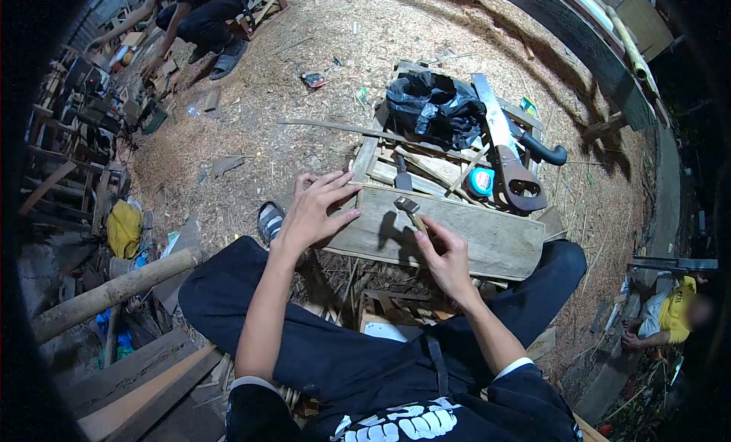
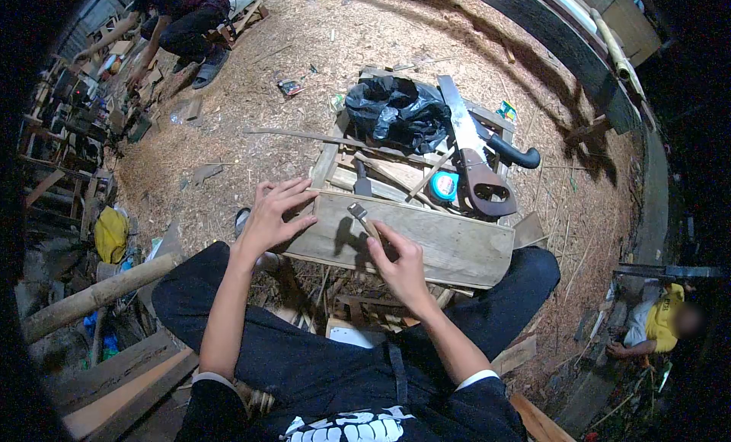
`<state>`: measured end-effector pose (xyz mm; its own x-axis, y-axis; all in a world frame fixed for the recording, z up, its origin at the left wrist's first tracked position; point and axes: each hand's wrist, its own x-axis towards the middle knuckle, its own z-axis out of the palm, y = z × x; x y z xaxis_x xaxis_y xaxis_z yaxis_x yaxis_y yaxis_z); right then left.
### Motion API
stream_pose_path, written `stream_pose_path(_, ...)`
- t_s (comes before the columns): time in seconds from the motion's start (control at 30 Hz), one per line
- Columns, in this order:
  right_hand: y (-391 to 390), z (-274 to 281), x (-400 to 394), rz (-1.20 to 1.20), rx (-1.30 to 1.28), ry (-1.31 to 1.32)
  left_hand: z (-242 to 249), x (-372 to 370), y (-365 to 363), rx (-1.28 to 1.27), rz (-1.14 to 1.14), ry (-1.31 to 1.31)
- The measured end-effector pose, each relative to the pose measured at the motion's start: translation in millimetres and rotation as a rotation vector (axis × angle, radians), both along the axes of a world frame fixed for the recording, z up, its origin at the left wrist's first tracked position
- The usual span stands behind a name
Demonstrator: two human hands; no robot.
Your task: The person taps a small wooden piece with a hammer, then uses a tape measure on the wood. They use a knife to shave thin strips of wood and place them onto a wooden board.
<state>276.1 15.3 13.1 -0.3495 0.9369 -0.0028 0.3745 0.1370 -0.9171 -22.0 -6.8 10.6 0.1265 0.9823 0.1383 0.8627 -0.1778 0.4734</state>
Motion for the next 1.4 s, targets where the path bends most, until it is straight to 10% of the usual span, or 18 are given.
stream_pose_path(1.4, -4, 29, -63, 0.175, 0.287, -0.225, -2, 0, 9, 0.111, -0.014, 0.013)
